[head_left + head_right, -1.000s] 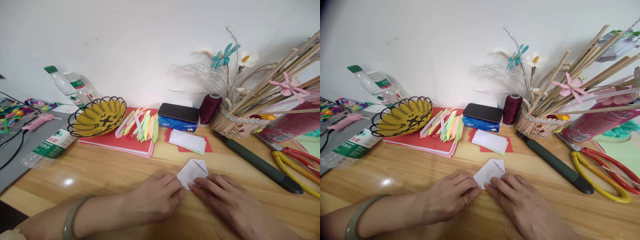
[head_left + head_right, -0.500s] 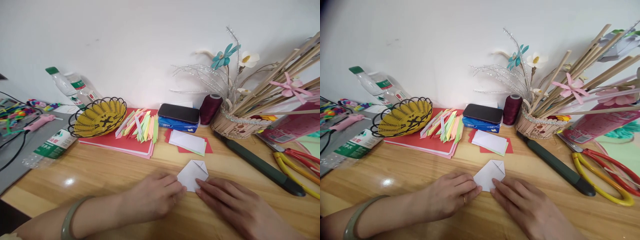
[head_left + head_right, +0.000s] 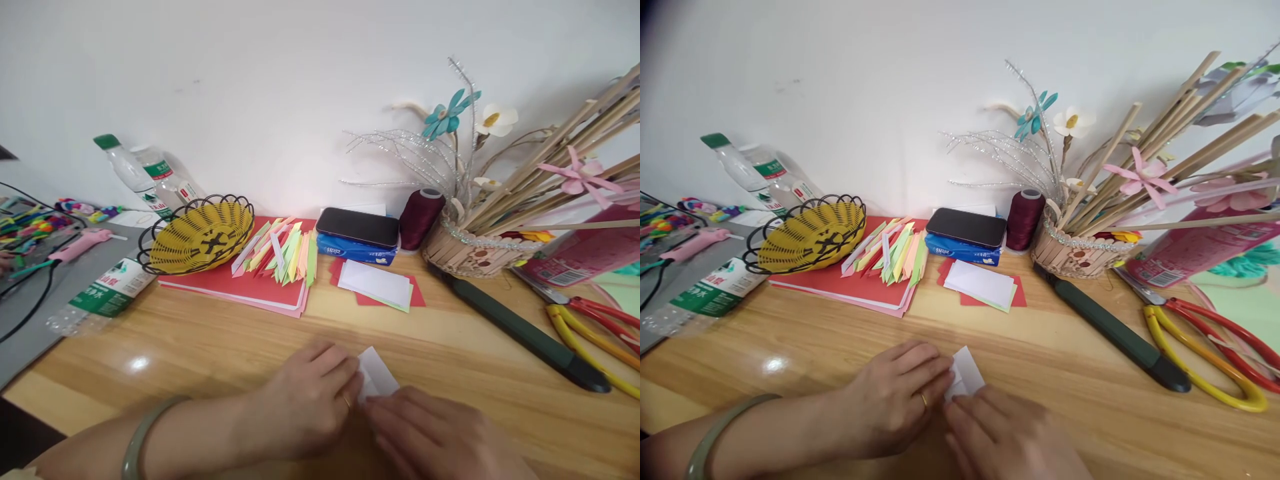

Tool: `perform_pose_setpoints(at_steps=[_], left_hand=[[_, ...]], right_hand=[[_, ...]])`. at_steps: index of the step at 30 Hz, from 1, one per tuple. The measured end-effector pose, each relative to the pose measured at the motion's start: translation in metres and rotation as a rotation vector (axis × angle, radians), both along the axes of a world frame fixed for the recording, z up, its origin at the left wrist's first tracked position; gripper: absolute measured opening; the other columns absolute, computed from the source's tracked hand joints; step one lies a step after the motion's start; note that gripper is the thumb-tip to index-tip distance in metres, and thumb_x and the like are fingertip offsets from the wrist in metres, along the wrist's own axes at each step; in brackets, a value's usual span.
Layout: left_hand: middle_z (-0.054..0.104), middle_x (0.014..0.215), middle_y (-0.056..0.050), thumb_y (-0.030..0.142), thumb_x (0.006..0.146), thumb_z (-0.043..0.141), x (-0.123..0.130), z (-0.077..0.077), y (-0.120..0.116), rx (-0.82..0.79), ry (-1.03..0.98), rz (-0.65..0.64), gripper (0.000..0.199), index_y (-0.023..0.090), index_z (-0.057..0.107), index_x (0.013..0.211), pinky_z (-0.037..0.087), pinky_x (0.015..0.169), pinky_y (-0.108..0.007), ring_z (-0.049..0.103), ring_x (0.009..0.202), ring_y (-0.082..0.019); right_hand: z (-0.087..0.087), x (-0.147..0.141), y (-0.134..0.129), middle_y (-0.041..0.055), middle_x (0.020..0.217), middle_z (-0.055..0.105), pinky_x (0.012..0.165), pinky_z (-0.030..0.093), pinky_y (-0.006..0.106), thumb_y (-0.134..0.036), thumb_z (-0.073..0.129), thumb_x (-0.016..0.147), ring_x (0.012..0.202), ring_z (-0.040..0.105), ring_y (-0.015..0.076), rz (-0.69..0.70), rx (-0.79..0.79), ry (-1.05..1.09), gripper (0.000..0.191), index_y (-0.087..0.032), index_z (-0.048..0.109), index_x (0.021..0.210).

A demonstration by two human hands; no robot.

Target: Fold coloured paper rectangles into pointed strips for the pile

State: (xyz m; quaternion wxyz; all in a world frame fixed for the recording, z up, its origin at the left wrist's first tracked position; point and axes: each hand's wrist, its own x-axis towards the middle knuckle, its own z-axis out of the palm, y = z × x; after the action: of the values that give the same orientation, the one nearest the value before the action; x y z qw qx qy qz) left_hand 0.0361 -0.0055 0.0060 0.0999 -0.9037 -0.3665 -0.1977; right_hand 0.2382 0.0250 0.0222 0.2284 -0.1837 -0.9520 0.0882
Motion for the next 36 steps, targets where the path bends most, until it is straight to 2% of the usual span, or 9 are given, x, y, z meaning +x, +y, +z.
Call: perform_pose_setpoints(at_steps=[2, 5, 8, 11, 15, 20, 25, 30, 36], left_hand=[[0.064, 0.096, -0.010, 0.011, 0.089, 0.043, 0.000, 0.001, -0.001, 0.016, 0.040, -0.015, 0.020, 0.007, 0.063, 0.093, 0.047, 0.081, -0.035, 0.057, 0.086, -0.019], [0.064, 0.104, -0.011, 0.010, 0.091, 0.041, -0.003, 0.003, 0.003, 0.011, 0.092, -0.048, 0.024, 0.006, 0.062, 0.102, 0.045, 0.085, -0.036, 0.056, 0.092, -0.020], [0.062, 0.114, -0.010, 0.012, 0.094, 0.040, -0.009, 0.004, 0.011, -0.011, 0.111, -0.088, 0.027, 0.006, 0.059, 0.111, 0.043, 0.090, -0.035, 0.054, 0.099, -0.020], [0.061, 0.119, -0.007, 0.014, 0.095, 0.040, -0.014, 0.003, 0.017, -0.032, 0.107, -0.106, 0.027, 0.007, 0.057, 0.115, 0.040, 0.094, -0.037, 0.052, 0.102, -0.019], [0.060, 0.122, -0.006, 0.015, 0.095, 0.042, -0.017, 0.000, 0.020, -0.031, 0.124, -0.107, 0.026, 0.009, 0.057, 0.116, 0.035, 0.100, -0.039, 0.050, 0.108, -0.020], [0.059, 0.122, -0.007, 0.017, 0.094, 0.045, -0.018, -0.001, 0.020, -0.004, 0.167, -0.098, 0.026, 0.011, 0.056, 0.117, 0.036, 0.099, -0.041, 0.050, 0.111, -0.020], [0.060, 0.121, -0.006, 0.015, 0.095, 0.041, -0.017, -0.001, 0.020, 0.027, 0.151, -0.087, 0.027, 0.011, 0.057, 0.117, 0.036, 0.100, -0.042, 0.048, 0.113, -0.021], [0.059, 0.121, -0.007, 0.015, 0.095, 0.041, -0.014, 0.005, 0.018, -0.004, 0.212, -0.079, 0.028, 0.008, 0.055, 0.118, 0.035, 0.102, -0.041, 0.047, 0.114, -0.021], [0.059, 0.121, -0.005, 0.015, 0.095, 0.042, -0.011, 0.004, 0.015, -0.013, 0.152, -0.069, 0.025, 0.008, 0.059, 0.112, 0.032, 0.106, -0.040, 0.045, 0.116, -0.020]], right_hand=[[0.003, 0.001, 0.009, -0.0018, 0.065, 0.062, 0.051, 0.045, 0.023, -0.018, 0.032, 0.094, 0.058, 0.059, 0.0119, -0.133, -0.072, -0.011, 0.030, -0.022, 0.055, 0.076], [0.000, 0.001, 0.025, -0.0012, 0.064, 0.058, 0.047, 0.042, 0.027, -0.028, 0.044, 0.090, 0.054, 0.057, 0.0149, -0.330, -0.109, -0.060, 0.020, -0.022, 0.051, 0.073], [-0.007, -0.002, 0.034, -0.0018, 0.065, 0.058, 0.049, 0.042, 0.026, -0.027, 0.050, 0.086, 0.055, 0.057, 0.0149, -0.370, -0.186, -0.098, 0.014, -0.023, 0.050, 0.072], [-0.014, -0.004, 0.036, -0.0015, 0.067, 0.059, 0.050, 0.043, 0.026, -0.025, 0.047, 0.087, 0.057, 0.057, 0.0144, -0.387, -0.217, -0.065, 0.012, -0.022, 0.052, 0.076], [-0.019, -0.001, 0.034, 0.0017, 0.075, 0.061, 0.056, 0.046, 0.028, -0.023, 0.040, 0.091, 0.064, 0.059, 0.0155, -0.352, -0.136, -0.042, 0.017, -0.020, 0.056, 0.085], [-0.018, 0.003, 0.029, 0.0054, 0.082, 0.060, 0.060, 0.047, 0.030, -0.019, 0.036, 0.093, 0.072, 0.058, 0.0175, -0.259, 0.019, -0.066, 0.022, -0.018, 0.058, 0.089], [-0.016, 0.006, 0.026, 0.0080, 0.084, 0.060, 0.064, 0.047, 0.030, -0.017, 0.030, 0.095, 0.075, 0.056, 0.0177, -0.140, 0.052, -0.065, 0.028, -0.015, 0.058, 0.093], [-0.020, 0.008, 0.023, 0.0091, 0.087, 0.060, 0.067, 0.047, 0.035, -0.017, 0.024, 0.095, 0.079, 0.056, 0.0200, -0.133, 0.081, -0.072, 0.035, -0.016, 0.060, 0.097], [-0.011, 0.004, 0.026, 0.0087, 0.086, 0.061, 0.067, 0.049, 0.033, -0.014, 0.024, 0.094, 0.079, 0.056, 0.0198, -0.096, 0.153, -0.052, 0.035, -0.014, 0.059, 0.096]])
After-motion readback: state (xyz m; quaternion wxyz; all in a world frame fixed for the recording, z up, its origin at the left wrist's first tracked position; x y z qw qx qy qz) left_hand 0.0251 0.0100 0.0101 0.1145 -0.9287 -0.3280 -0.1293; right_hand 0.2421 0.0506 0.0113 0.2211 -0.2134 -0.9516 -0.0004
